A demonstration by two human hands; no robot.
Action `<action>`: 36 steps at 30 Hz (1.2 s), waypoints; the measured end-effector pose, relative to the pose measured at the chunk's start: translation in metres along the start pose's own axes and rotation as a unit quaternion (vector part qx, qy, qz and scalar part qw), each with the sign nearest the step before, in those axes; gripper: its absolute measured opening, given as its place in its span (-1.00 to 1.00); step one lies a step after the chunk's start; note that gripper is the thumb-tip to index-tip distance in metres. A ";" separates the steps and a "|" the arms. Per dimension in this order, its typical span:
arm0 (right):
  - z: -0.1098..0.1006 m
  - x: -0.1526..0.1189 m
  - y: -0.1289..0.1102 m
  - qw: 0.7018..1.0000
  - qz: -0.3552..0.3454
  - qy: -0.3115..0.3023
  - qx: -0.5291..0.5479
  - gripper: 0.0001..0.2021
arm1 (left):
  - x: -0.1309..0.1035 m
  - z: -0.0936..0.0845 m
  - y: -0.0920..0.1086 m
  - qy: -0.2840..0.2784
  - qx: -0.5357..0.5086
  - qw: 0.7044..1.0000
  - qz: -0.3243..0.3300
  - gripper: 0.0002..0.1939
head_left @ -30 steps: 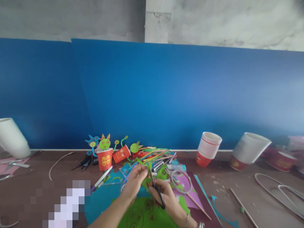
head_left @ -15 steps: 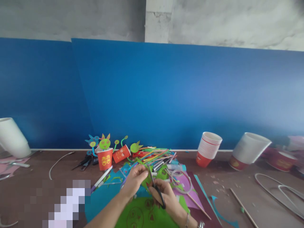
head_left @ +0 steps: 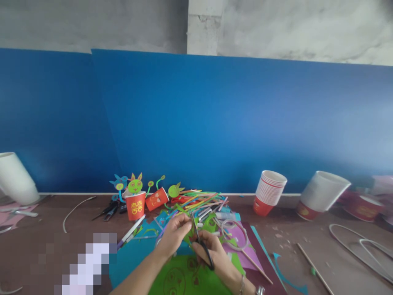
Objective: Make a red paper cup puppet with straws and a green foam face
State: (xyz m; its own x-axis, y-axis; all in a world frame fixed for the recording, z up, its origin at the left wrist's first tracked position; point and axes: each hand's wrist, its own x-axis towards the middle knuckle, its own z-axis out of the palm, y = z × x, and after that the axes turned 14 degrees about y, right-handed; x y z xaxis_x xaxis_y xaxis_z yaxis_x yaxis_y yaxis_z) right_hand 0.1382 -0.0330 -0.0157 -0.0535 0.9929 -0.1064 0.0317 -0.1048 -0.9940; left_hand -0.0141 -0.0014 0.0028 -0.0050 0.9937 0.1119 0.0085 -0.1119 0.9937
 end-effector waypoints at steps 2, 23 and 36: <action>0.000 0.000 0.000 1.000 0.000 0.004 -0.005 -0.59 | 0.000 -0.001 0.001 -0.003 -0.002 1.000 -0.003 -0.75; 0.002 -0.005 -0.007 1.000 0.018 -0.011 -0.008 -0.60 | 0.004 -0.009 0.010 -0.062 -0.033 0.996 -0.053 -0.74; -0.001 -0.003 -0.007 0.999 0.016 -0.019 -0.034 -0.61 | 0.006 -0.010 0.012 -0.085 -0.078 0.990 -0.080 -0.84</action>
State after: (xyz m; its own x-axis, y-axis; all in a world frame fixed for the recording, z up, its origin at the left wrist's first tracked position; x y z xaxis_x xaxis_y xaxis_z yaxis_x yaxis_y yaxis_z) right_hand 0.1396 -0.0354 -0.0083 -0.0899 0.9859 -0.1410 0.1026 -0.1316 -0.9860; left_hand -0.0245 0.0033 0.0150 0.1748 0.9839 -0.0375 -0.1330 0.0613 0.9892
